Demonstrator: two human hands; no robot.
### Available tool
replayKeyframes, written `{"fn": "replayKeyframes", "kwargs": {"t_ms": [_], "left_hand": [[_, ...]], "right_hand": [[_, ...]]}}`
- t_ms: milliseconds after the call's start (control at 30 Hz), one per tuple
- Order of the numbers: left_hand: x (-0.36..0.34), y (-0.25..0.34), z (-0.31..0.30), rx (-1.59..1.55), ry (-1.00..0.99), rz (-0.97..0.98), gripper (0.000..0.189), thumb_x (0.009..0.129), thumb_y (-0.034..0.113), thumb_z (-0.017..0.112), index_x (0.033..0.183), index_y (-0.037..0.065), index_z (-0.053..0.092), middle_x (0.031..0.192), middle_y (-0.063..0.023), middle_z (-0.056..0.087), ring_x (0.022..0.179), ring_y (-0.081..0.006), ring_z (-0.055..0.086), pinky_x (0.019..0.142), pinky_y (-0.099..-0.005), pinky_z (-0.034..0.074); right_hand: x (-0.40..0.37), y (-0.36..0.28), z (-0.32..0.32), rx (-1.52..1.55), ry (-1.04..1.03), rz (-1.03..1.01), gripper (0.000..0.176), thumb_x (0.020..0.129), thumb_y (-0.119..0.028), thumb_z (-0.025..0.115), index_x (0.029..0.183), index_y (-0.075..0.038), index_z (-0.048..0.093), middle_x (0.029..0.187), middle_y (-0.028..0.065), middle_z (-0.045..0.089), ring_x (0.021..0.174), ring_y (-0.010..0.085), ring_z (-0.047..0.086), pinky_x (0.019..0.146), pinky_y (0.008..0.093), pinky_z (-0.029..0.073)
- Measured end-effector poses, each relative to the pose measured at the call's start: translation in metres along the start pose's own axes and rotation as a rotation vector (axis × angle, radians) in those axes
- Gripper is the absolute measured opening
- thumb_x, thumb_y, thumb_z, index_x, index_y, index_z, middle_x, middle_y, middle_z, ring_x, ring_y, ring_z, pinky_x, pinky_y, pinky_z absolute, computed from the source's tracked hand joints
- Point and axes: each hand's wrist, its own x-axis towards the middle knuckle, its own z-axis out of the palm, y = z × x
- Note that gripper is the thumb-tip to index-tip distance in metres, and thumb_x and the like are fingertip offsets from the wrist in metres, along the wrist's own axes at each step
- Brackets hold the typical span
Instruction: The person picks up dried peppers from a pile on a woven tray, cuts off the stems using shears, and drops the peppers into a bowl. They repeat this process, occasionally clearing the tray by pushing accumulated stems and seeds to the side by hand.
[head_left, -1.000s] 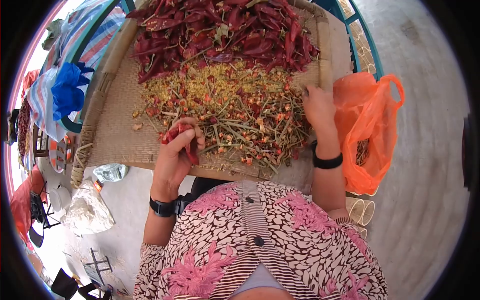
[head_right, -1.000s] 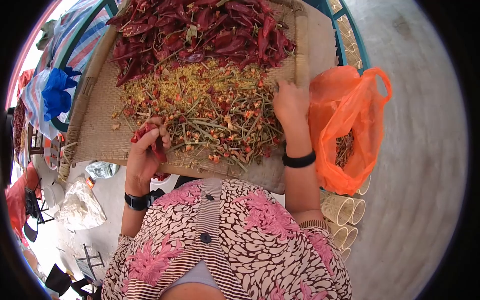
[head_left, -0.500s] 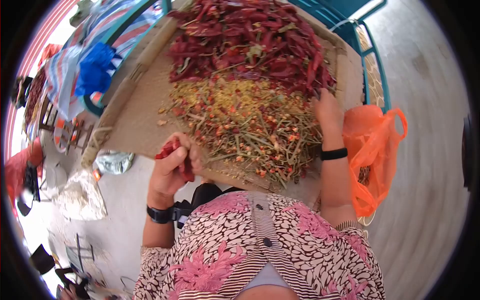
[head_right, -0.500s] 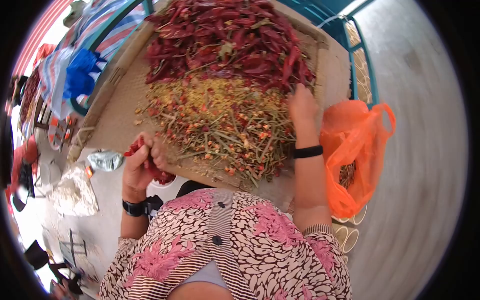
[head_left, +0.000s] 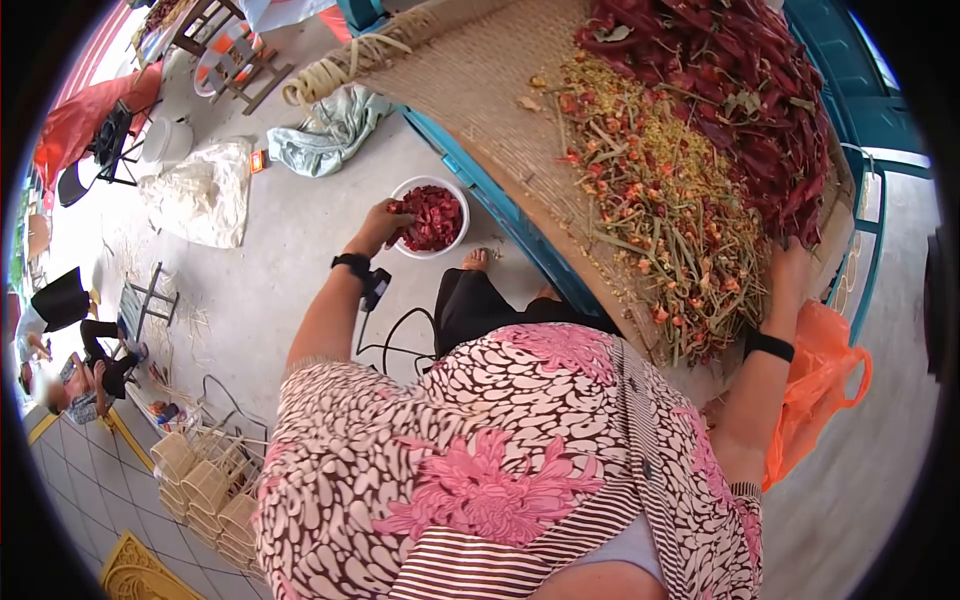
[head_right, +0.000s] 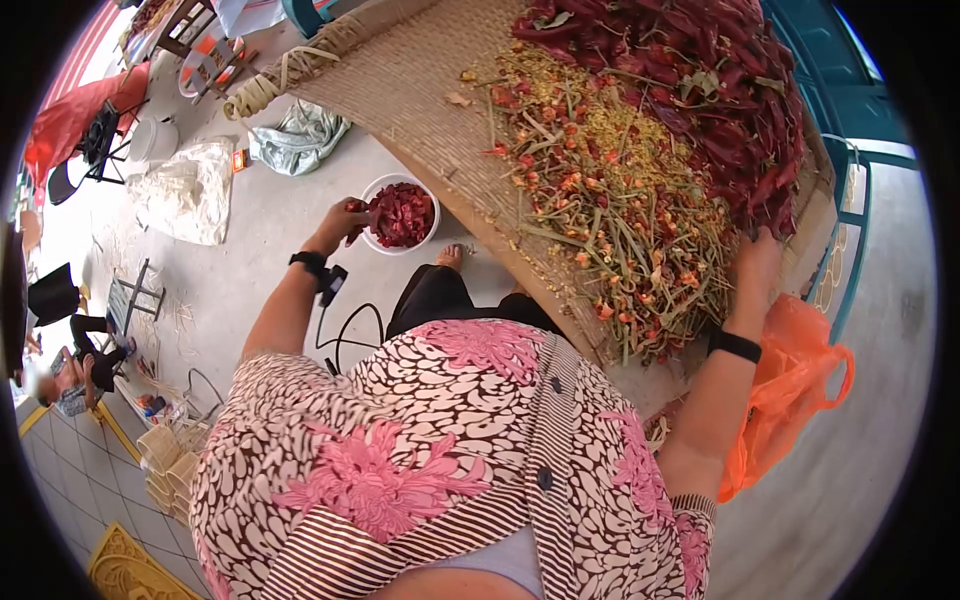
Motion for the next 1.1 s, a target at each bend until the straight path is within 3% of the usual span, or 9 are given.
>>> {"fn": "replayKeyframes", "kwargs": {"t_ms": [133, 267, 300, 400, 500, 633, 733, 1033, 1100], "left_hand": [[0.021, -0.028, 0.014, -0.045, 0.051, -0.090, 0.052, 0.074, 0.016, 0.078, 0.116, -0.002, 0.054, 0.098, -0.0108, 0.064, 0.083, -0.0181, 0.063, 0.071, -0.0299, 0.052], [0.002, -0.001, 0.024, -0.292, 0.066, -0.118, 0.098, 0.080, 0.033, 0.074, 0.150, 0.007, 0.012, 0.119, -0.0134, 0.055, 0.097, -0.0223, 0.059, 0.079, -0.0420, 0.049], [0.017, -0.015, 0.020, -0.218, 0.164, -0.279, 0.078, 0.086, 0.039, 0.066, 0.147, 0.011, 0.027, 0.137, -0.0149, 0.045, 0.122, -0.0269, 0.047, 0.095, -0.0497, 0.041], [0.029, -0.027, 0.002, -0.244, 0.124, -0.191, 0.059, 0.090, 0.036, 0.059, 0.137, 0.005, 0.043, 0.133, -0.0148, 0.051, 0.119, -0.0247, 0.051, 0.093, -0.0454, 0.043], [0.011, -0.014, -0.008, -0.025, 0.118, 0.001, 0.034, 0.094, 0.023, 0.047, 0.111, -0.003, 0.061, 0.092, -0.0122, 0.069, 0.080, -0.0193, 0.067, 0.073, -0.0305, 0.053], [-0.085, 0.089, 0.012, 0.123, -0.259, 0.184, 0.028, 0.096, 0.015, 0.048, 0.117, -0.002, 0.057, 0.093, -0.0110, 0.068, 0.068, -0.0195, 0.068, 0.056, -0.0279, 0.052], [-0.154, 0.185, 0.048, 0.038, -0.563, 0.344, 0.030, 0.092, 0.007, 0.054, 0.121, 0.000, 0.055, 0.108, -0.0093, 0.064, 0.088, -0.0178, 0.066, 0.065, -0.0269, 0.051], [-0.202, 0.316, 0.169, -0.140, -0.866, 0.398, 0.030, 0.096, 0.023, 0.055, 0.115, 0.000, 0.057, 0.109, -0.0128, 0.064, 0.100, -0.0195, 0.062, 0.085, -0.0320, 0.051], [-0.194, 0.319, 0.196, -0.339, -0.930, 0.144, 0.034, 0.097, 0.027, 0.054, 0.117, 0.000, 0.056, 0.114, -0.0142, 0.062, 0.103, -0.0205, 0.062, 0.088, -0.0325, 0.050]], "right_hand": [[-0.004, -0.004, 0.001, -0.055, -0.030, 0.020, 0.040, 0.082, -0.026, 0.063, 0.116, -0.005, 0.060, 0.112, 0.0255, 0.061, 0.103, 0.0408, 0.058, 0.085, 0.0476, 0.046], [-0.007, -0.005, 0.000, 0.007, -0.017, 0.032, 0.038, 0.082, -0.024, 0.063, 0.114, -0.003, 0.059, 0.109, 0.0248, 0.062, 0.102, 0.0401, 0.059, 0.085, 0.0468, 0.046], [-0.011, -0.008, -0.006, 0.055, -0.031, 0.064, 0.037, 0.082, -0.024, 0.062, 0.113, -0.003, 0.059, 0.108, 0.0247, 0.062, 0.102, 0.0398, 0.059, 0.084, 0.0465, 0.046], [-0.015, -0.014, -0.025, 0.156, -0.050, 0.089, 0.033, 0.082, -0.022, 0.062, 0.108, -0.002, 0.059, 0.104, 0.0240, 0.063, 0.101, 0.0388, 0.060, 0.083, 0.0454, 0.046], [-0.019, 0.005, -0.038, 0.196, -0.016, -0.009, 0.029, 0.082, -0.021, 0.062, 0.104, -0.002, 0.060, 0.098, 0.0222, 0.064, 0.097, 0.0376, 0.061, 0.081, 0.0433, 0.046], [-0.059, -0.018, -0.087, 0.462, -0.028, 0.055, 0.025, 0.081, -0.023, 0.064, 0.096, -0.003, 0.062, 0.090, 0.0159, 0.064, 0.087, 0.0319, 0.061, 0.079, 0.0390, 0.047], [-0.091, -0.043, -0.128, 0.888, -0.042, 0.124, 0.013, 0.083, -0.014, 0.063, 0.093, -0.006, 0.060, 0.069, -0.0036, 0.051, 0.056, 0.0058, 0.046, 0.050, 0.0232, 0.037], [-0.135, -0.106, -0.145, 1.667, -0.205, 0.102, 0.010, 0.088, -0.010, 0.064, 0.095, -0.006, 0.058, 0.065, -0.0050, 0.051, 0.047, 0.0017, 0.042, 0.043, 0.0166, 0.031], [-0.145, -0.119, -0.149, 1.725, -0.185, 0.101, 0.010, 0.088, -0.007, 0.063, 0.096, -0.006, 0.058, 0.068, -0.0048, 0.052, 0.049, 0.0012, 0.043, 0.044, 0.0165, 0.032]]}}
